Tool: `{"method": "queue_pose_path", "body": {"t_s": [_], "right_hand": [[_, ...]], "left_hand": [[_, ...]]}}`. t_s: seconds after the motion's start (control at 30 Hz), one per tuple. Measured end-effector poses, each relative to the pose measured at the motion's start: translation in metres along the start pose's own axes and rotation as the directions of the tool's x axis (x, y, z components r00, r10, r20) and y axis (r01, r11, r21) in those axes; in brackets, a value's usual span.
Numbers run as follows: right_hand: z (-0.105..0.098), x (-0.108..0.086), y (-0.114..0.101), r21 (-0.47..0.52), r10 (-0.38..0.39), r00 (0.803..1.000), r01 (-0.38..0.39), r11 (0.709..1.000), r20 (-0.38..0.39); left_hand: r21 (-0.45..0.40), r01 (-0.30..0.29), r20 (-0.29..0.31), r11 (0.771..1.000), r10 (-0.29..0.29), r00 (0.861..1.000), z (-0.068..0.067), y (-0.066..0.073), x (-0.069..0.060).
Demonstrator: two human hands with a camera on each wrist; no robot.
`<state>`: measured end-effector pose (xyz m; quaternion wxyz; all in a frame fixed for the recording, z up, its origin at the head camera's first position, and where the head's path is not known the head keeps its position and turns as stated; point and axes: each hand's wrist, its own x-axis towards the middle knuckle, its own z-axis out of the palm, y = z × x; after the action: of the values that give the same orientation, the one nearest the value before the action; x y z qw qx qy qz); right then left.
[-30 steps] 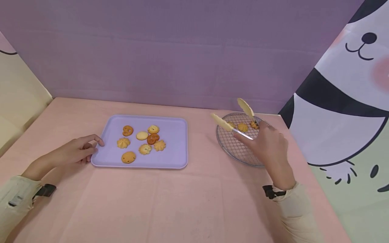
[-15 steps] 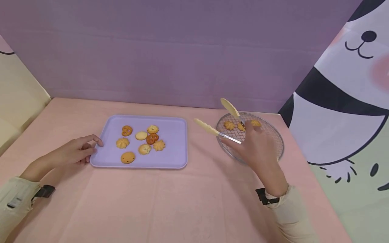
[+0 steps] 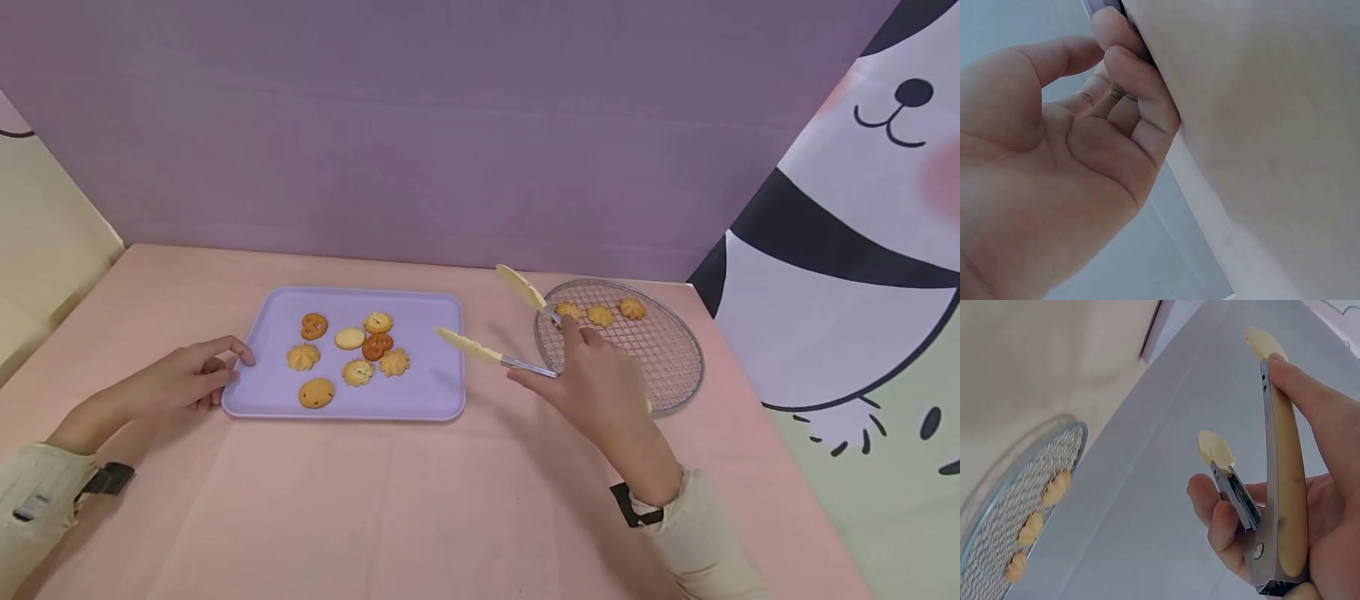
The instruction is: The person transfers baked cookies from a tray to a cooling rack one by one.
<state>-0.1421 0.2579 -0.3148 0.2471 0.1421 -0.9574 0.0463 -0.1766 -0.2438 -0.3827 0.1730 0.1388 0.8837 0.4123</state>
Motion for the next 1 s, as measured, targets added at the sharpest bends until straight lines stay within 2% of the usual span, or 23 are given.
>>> {"method": "queue_pose_path", "body": {"t_s": [0.2,0.4,0.73,1.0], "right_hand": [[0.007,-0.003,-0.014,0.001,-0.003,0.998,0.003,1.0,0.063],[0.016,-0.005,-0.031,0.014,-0.061,0.993,0.06,0.998,0.106],[0.035,-0.006,-0.055,0.003,-0.158,0.982,0.158,0.987,0.102],[0.046,-0.007,-0.06,0.046,-0.24,0.967,0.236,0.971,0.088]], "left_hand": [[0.017,-0.017,-0.012,1.0,0.018,1.0,0.002,0.0,0.0],[0.023,-0.024,-0.009,0.999,0.024,1.0,0.002,0.001,0.0],[0.052,-0.047,-0.019,0.998,0.048,0.999,0.001,-0.001,0.0],[0.063,-0.033,-0.024,0.997,0.034,0.999,0.001,-0.001,-0.001]]}}
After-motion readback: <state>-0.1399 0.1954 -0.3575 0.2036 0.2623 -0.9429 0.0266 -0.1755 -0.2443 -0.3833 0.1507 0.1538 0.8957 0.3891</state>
